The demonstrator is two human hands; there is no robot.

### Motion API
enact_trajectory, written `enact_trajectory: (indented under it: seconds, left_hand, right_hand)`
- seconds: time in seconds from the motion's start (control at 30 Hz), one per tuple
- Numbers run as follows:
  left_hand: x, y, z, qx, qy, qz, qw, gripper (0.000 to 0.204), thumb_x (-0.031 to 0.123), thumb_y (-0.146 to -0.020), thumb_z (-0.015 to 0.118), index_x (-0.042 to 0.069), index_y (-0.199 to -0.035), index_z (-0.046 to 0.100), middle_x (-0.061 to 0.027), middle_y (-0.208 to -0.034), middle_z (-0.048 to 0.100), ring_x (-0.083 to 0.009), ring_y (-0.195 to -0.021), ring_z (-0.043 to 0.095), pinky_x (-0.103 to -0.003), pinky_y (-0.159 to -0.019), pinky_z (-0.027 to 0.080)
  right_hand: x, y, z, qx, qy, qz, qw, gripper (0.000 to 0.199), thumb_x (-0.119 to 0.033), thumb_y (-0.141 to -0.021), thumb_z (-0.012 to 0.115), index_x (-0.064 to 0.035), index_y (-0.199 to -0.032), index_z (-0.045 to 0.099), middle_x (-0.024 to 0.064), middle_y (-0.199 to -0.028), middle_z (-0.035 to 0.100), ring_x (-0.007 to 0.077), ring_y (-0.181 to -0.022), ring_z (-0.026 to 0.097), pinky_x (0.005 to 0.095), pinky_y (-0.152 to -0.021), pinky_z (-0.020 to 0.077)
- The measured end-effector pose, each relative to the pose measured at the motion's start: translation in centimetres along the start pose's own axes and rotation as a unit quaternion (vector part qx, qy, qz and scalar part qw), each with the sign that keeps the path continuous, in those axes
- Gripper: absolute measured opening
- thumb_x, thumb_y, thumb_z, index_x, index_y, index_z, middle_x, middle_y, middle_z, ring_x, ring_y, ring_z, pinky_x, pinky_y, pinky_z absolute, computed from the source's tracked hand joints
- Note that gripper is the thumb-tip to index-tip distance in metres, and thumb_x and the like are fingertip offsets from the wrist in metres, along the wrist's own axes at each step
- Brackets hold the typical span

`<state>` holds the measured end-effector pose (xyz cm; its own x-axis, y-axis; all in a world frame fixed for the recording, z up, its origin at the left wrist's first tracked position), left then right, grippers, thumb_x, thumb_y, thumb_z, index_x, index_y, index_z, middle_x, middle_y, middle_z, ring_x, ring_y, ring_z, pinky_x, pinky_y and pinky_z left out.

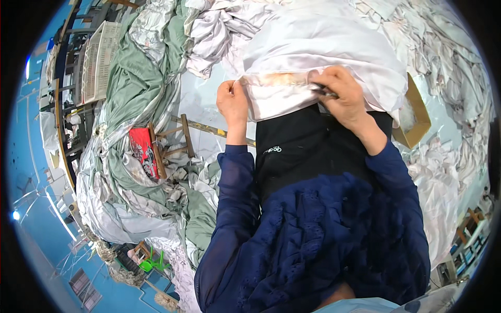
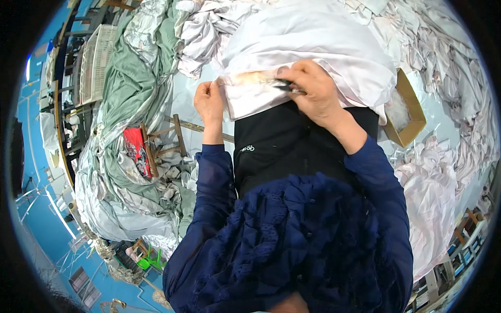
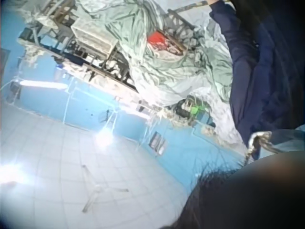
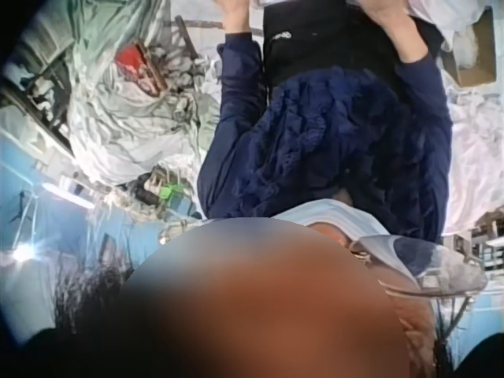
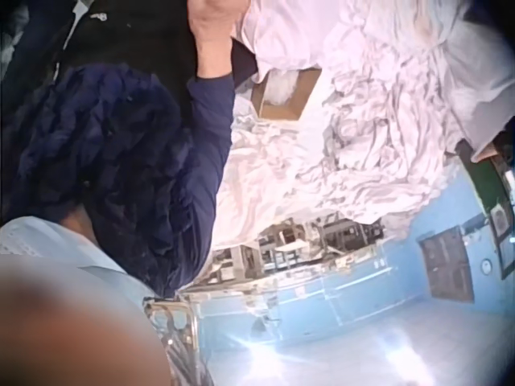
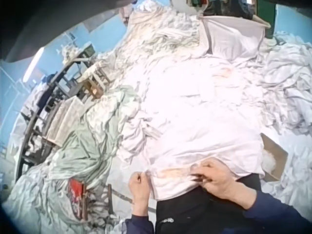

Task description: Picking up pillowcases from a large pile, inspecting the seams, and trimming loose threads using snips.

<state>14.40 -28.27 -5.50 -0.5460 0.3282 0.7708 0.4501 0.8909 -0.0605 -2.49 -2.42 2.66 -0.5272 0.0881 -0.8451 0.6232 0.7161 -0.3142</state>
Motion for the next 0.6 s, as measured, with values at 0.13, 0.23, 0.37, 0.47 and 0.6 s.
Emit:
enact_trajectory:
  seconds: [0.13,0.23,0.37,0.47,0.6]
  left_hand:
    - [5.6,1.8,-0.4,0.019,0.040,0.183,0.982,0.008,0.006,-0.089,0.068,0.001,-0.094,0.071,-0.0131,-0.099,0.068,-0.0267,-0.088,0.064,-0.036,-0.080,0.051]
    - [8.0,3.2,1.0,-0.105,0.131,0.192,0.967,0.011,0.004,-0.088,0.069,0.002,-0.099,0.073,-0.0114,-0.102,0.068,-0.0259,-0.092,0.064,-0.035,-0.082,0.051]
    - [8.8,3.4,1.7,-0.134,0.128,0.177,0.967,0.013,0.003,-0.089,0.069,0.002,-0.101,0.074,-0.0104,-0.102,0.068,-0.0255,-0.095,0.065,-0.033,-0.083,0.051]
    - [8.6,3.3,1.9,-0.132,0.123,0.178,0.967,0.013,0.003,-0.089,0.069,0.002,-0.101,0.074,-0.0104,-0.102,0.068,-0.0255,-0.095,0.065,-0.033,-0.084,0.051]
    - [8.5,3.3,2.1,-0.138,0.119,0.176,0.967,0.013,0.003,-0.089,0.068,0.002,-0.101,0.074,-0.0106,-0.103,0.068,-0.0254,-0.096,0.065,-0.033,-0.084,0.052]
  right_hand:
    - [0.9,-1.0,3.3,-0.079,-0.017,0.005,0.997,0.045,0.003,-0.073,0.081,-0.0083,-0.115,0.073,0.0058,-0.100,0.061,0.0222,-0.086,0.064,0.0327,-0.073,0.0524]
    - [2.0,-1.0,4.8,-0.091,-0.008,0.010,0.996,0.026,0.000,-0.079,0.077,-0.0050,-0.103,0.070,0.0081,-0.093,0.060,0.0256,-0.082,0.061,0.0366,-0.071,0.0498]
    - [2.6,-0.9,3.9,-0.054,-0.022,0.020,0.998,0.012,-0.001,-0.084,0.072,-0.0022,-0.091,0.063,0.0107,-0.086,0.059,0.0276,-0.077,0.059,0.0366,-0.068,0.0474]
    - [3.2,-0.2,0.7,0.020,-0.037,0.073,0.996,0.015,-0.001,-0.085,0.073,-0.0019,-0.093,0.061,0.0107,-0.084,0.059,0.0259,-0.075,0.059,0.0348,-0.068,0.0464]
    - [4.9,1.7,-2.9,0.091,-0.290,0.247,0.920,0.010,-0.010,-0.099,0.066,-0.0020,-0.096,0.060,0.0064,-0.088,0.065,0.0122,-0.071,0.057,0.0245,-0.061,0.0431]
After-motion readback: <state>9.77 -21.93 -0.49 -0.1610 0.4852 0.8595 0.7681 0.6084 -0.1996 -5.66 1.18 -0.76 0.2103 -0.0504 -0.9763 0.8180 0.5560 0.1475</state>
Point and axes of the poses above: each hand's wrist, its own y-axis away from the middle knuckle, its own z-axis out of the palm, x = y × z, the point moved 6 cm from there along -y, towards the middle knuckle
